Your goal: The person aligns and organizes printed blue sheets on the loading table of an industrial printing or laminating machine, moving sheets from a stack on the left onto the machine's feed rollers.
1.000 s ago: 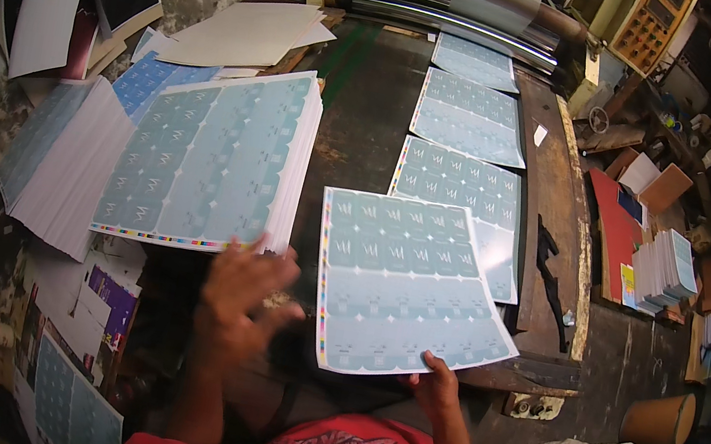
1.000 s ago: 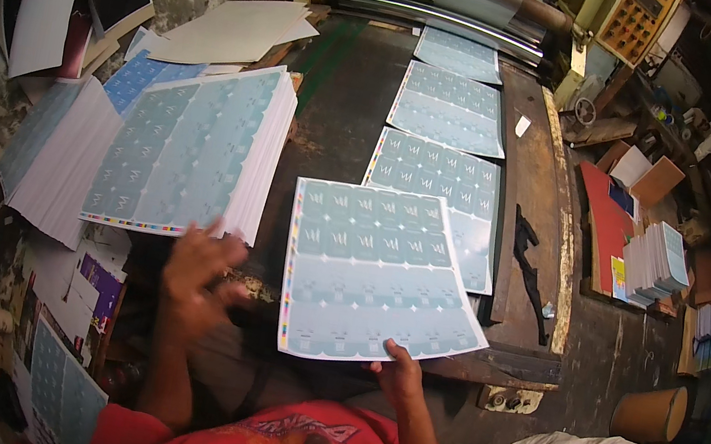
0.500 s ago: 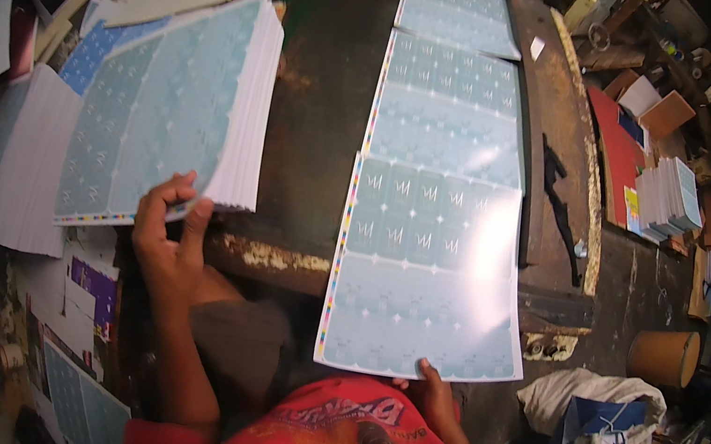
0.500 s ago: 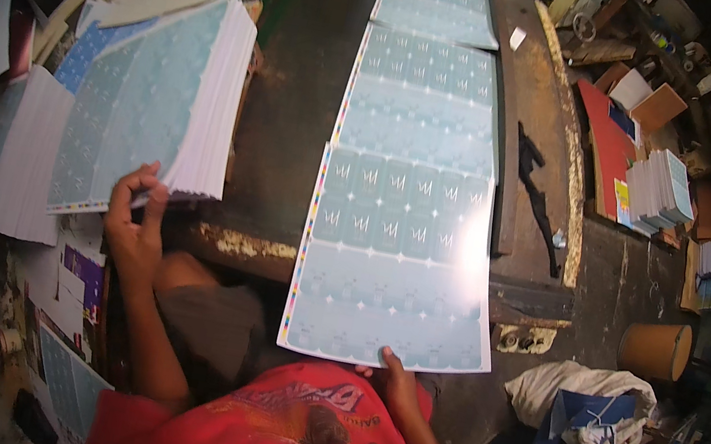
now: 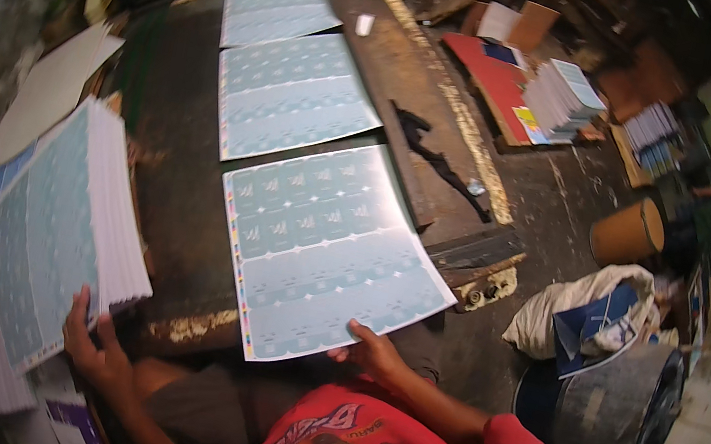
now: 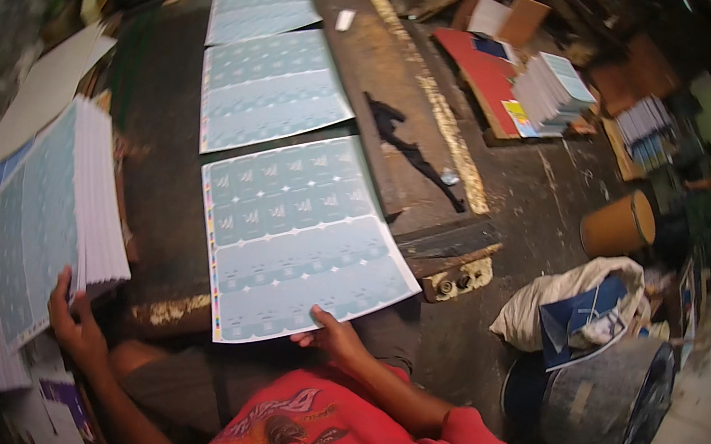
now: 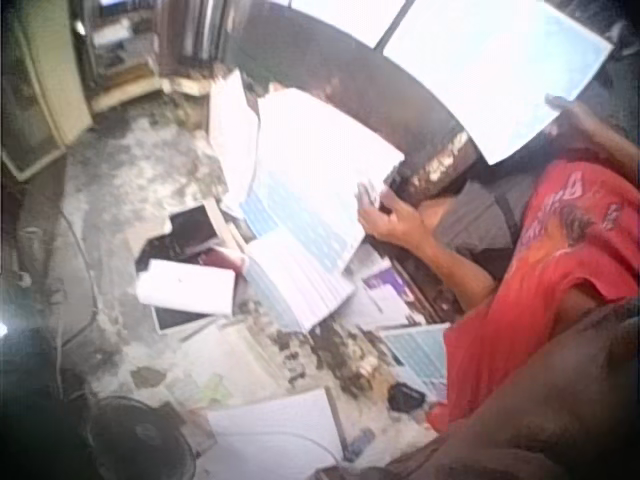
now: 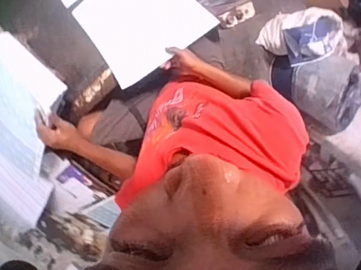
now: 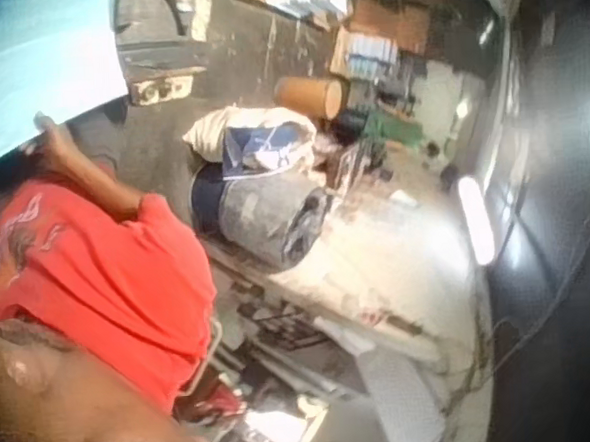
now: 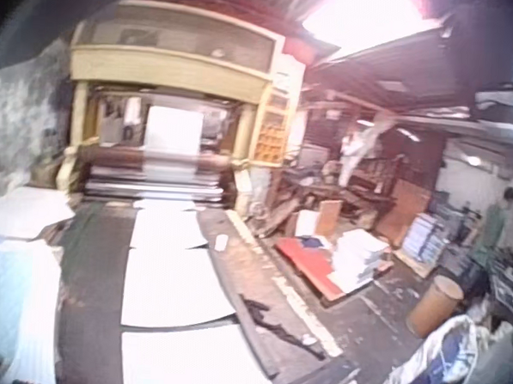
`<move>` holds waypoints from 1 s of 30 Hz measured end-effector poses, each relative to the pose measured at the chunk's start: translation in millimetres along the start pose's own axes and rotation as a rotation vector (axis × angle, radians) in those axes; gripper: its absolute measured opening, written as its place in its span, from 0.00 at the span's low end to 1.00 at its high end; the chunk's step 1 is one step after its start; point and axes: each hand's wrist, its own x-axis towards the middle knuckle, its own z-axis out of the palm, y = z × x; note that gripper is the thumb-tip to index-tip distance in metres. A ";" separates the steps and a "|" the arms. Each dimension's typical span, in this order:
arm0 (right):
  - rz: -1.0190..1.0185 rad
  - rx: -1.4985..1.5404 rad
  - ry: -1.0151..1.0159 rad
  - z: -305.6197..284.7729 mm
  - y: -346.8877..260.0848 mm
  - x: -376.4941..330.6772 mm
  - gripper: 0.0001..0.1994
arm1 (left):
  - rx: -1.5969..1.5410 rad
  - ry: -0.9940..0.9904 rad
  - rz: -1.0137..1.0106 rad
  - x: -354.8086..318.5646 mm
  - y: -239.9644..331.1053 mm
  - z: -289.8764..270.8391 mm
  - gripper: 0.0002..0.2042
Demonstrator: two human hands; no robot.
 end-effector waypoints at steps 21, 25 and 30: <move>-0.373 0.158 0.069 49.7 -23.6 44.0 0.32 | -0.564 0.388 -0.595 3.4 -34.1 -7.0 0.23; -0.263 0.075 -0.194 45.0 -32.9 41.4 0.32 | -0.542 -0.046 -0.342 -8.0 6.2 -30.1 0.21; -0.313 -0.003 -0.428 79.7 -64.3 6.3 0.29 | -0.625 -0.294 0.260 -1.9 44.6 -43.2 0.22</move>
